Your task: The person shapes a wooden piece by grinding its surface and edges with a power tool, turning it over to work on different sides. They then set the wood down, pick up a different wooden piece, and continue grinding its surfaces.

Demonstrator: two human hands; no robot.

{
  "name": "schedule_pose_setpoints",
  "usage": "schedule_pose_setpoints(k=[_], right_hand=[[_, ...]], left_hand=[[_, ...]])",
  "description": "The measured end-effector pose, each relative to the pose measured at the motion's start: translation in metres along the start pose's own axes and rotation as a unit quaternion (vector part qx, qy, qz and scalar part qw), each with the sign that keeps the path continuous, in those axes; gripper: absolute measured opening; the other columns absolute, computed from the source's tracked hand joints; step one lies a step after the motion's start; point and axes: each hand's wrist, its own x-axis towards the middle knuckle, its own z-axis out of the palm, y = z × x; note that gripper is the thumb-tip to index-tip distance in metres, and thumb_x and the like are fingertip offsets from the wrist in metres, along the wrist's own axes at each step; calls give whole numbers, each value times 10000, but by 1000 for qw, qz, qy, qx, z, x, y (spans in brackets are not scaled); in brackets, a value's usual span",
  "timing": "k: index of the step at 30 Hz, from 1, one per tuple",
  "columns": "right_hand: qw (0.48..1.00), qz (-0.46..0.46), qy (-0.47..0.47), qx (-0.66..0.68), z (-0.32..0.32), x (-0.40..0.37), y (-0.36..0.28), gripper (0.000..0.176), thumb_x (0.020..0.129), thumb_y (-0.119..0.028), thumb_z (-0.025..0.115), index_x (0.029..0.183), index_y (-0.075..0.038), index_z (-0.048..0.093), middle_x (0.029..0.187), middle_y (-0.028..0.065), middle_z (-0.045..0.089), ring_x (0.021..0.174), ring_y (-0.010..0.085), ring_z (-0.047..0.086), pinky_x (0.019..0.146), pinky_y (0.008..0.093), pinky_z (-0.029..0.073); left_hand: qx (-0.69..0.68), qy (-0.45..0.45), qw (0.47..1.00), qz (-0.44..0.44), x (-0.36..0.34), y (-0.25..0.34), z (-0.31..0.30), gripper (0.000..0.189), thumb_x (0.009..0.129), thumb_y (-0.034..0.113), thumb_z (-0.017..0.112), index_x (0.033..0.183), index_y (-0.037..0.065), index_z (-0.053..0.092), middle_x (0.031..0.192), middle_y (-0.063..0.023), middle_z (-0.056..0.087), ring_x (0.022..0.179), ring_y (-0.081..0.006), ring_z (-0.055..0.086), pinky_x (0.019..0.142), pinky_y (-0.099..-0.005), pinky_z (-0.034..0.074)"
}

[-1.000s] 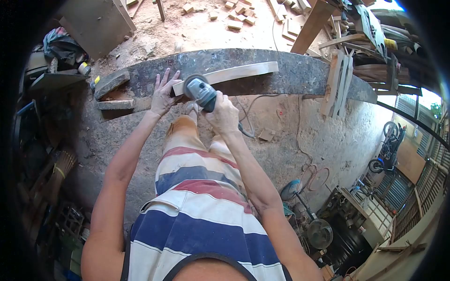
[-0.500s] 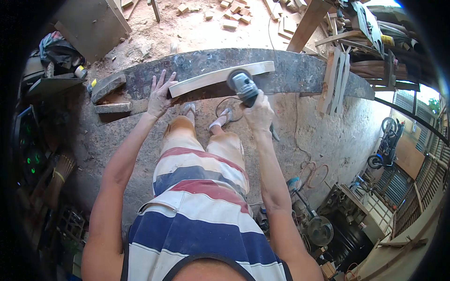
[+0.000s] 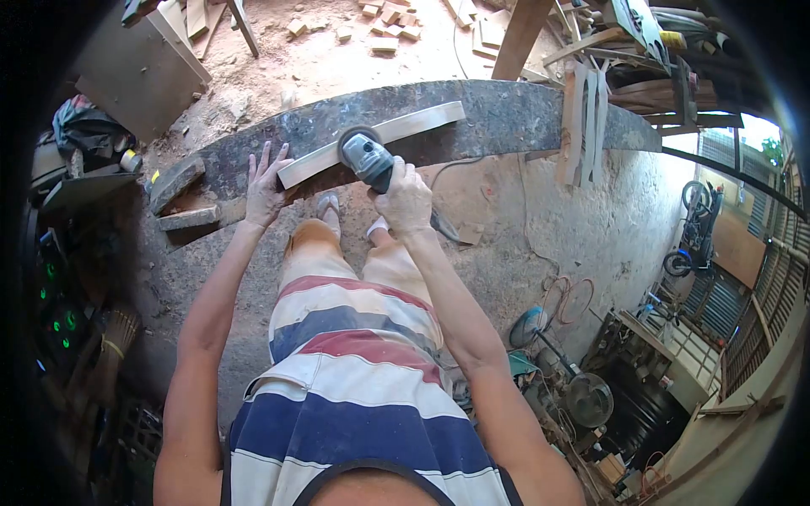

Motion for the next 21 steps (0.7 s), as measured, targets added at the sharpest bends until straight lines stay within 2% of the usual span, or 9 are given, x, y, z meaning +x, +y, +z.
schedule_pose_setpoints(k=[4, 8, 11, 14, 17, 20, 21], right_hand=[[998, 26, 22, -53, -24, 11, 38, 768, 777, -358, 937, 1360, -8, 579, 1084, 188, 706, 958, 405, 776, 793, 528, 652], [989, 122, 47, -68, -56, 22, 72, 632, 824, -364, 895, 1274, -31, 603, 1085, 222, 742, 971, 448, 783, 823, 543, 651], [974, 206, 58, -71, -67, 24, 88, 610, 841, -371, 879, 1271, -37, 605, 1071, 233, 752, 974, 463, 783, 841, 553, 647], [976, 198, 79, -42, -63, 17, 88, 608, 840, -377, 877, 1261, -34, 606, 1058, 230, 752, 960, 450, 789, 834, 542, 648], [989, 132, 60, -31, -48, 9, 64, 625, 827, -366, 895, 1270, -39, 598, 1064, 215, 738, 968, 427, 789, 816, 520, 650], [998, 51, 13, -17, -27, 2, 37, 669, 806, -343, 916, 1303, -40, 587, 1072, 188, 712, 968, 397, 779, 794, 503, 651], [999, 33, -3, -17, -23, 2, 27, 694, 796, -331, 922, 1322, -36, 580, 1073, 179, 699, 966, 391, 773, 792, 502, 651]], left_hand=[[1, 7, 1000, 4, 0, 0, 1, 574, 879, 353, 911, 1396, 217, 702, 1740, 5, 524, 1709, -305, 284, 1410, -613, 132], [-4, 7, 1000, 11, 0, 0, -1, 576, 895, 343, 897, 1414, 212, 685, 1751, -6, 514, 1716, -315, 267, 1405, -621, 127], [0, 8, 1000, 10, 0, 1, 0, 581, 891, 332, 898, 1418, 214, 685, 1758, 0, 503, 1721, -313, 254, 1407, -619, 124], [-6, -23, 1000, -12, -1, 10, -12, 565, 919, 367, 884, 1420, 201, 681, 1742, -40, 521, 1711, -317, 278, 1411, -609, 122], [1, 84, 996, -33, 4, 42, -23, 455, 984, 415, 826, 1345, 163, 710, 1539, -101, 677, 1570, -350, 489, 1339, -589, 304], [5, 74, 992, -99, 41, 63, -5, 383, 1039, 413, 768, 1309, 144, 729, 1276, -106, 739, 1296, -348, 649, 1148, -525, 473], [44, 159, 985, -48, 53, 66, 12, 286, 1056, 431, 738, 1151, 162, 758, 1046, -63, 706, 1048, -301, 676, 926, -486, 519]])
